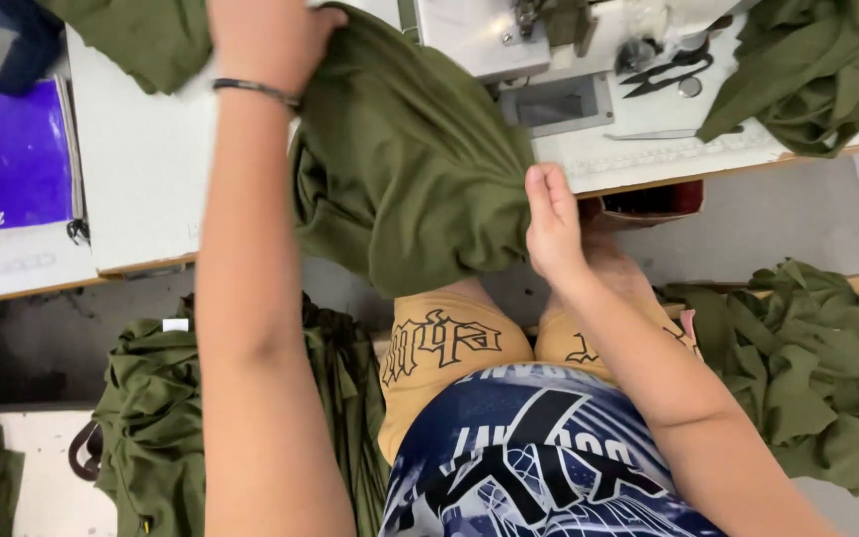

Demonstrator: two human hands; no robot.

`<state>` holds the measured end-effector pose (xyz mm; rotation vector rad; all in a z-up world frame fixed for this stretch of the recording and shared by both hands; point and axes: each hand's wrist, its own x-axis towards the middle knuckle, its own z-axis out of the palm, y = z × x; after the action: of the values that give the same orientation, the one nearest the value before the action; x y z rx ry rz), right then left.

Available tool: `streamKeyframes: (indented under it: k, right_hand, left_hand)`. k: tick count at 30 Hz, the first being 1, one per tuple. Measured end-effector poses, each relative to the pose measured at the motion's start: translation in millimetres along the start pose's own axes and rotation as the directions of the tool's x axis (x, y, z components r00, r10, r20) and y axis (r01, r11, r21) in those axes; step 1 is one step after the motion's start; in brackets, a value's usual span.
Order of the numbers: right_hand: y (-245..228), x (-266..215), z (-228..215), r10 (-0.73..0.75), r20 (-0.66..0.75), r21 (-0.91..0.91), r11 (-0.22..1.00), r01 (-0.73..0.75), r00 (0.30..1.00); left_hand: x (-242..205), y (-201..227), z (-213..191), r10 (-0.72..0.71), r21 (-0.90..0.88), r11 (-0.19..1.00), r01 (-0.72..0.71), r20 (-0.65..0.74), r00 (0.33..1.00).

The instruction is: Trimming loose threads from green fabric pieces using small scissors at a sewing workstation.

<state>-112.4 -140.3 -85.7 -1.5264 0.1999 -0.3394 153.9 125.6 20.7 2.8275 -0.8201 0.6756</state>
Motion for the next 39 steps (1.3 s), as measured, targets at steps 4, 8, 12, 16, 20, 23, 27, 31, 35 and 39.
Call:
streamKeyframes:
  k: [4,8,12,16,20,23,27,31,35,39]
  right_hand:
    - [34.3,-26.3,-5.8,0.274,-0.009,0.122,0.955,-0.271,0.962]
    - [95.8,-54.2,-25.7,0.292,0.039,0.352,0.891,-0.287,0.956]
    - [94.1,-81.2,1.9,0.369,0.166,0.482,0.779,-0.402,0.914]
    - [66.2,-58.7,25.9,0.069,0.328,0.482,0.845,-0.230,0.942]
    - [18.4,-25.9,33.8,-0.122,0.266,0.020,0.993,0.120,0.956]
    - [10.9,-22.8,6.0,-0.194,0.309,-0.179,0.949,0.258,0.931]
    - [19.6,-32.9,-35.4,-0.262,0.155,-0.271,0.916,0.296,0.953]
    - [27.1,-41.6,-51.1,-0.080,0.161,-0.104,0.990,0.097,0.984]
    - [28.7,-43.1,-48.2,-0.086,0.185,-0.095,0.990,0.105,0.979]
    - [26.5,-47.4,-43.2,-0.085,0.196,-0.084,0.991,0.103,0.977]
  left_hand:
    - [-53.2,113.9,-28.1,0.001,0.053,0.999,0.000,-0.024,1.000]
    - [-167.4,148.3,-4.0,-0.272,-0.080,0.958,0.276,0.056,0.961]
    - [-180.6,86.4,11.4,-0.151,-0.071,0.985,0.155,0.060,0.987]
    - [-171.5,52.5,0.3,-0.026,-0.447,0.887,0.116,0.203,0.979]
    - [-168.8,41.6,3.0,-0.115,-0.794,0.592,0.142,0.091,0.989]
    - [-172.4,27.4,21.5,-0.236,-0.409,0.877,0.253,0.092,0.967]
    - [-176.2,0.4,23.3,-0.279,-0.329,0.900,0.286,0.070,0.958]
    - [-172.1,-13.9,29.6,-0.193,-0.300,0.927,0.227,0.140,0.971]
    - [-165.2,-17.5,29.6,-0.187,-0.306,0.924,0.231,0.164,0.968]
    - [-158.9,42.3,-22.4,-0.274,-0.323,0.924,0.202,-0.197,0.941]
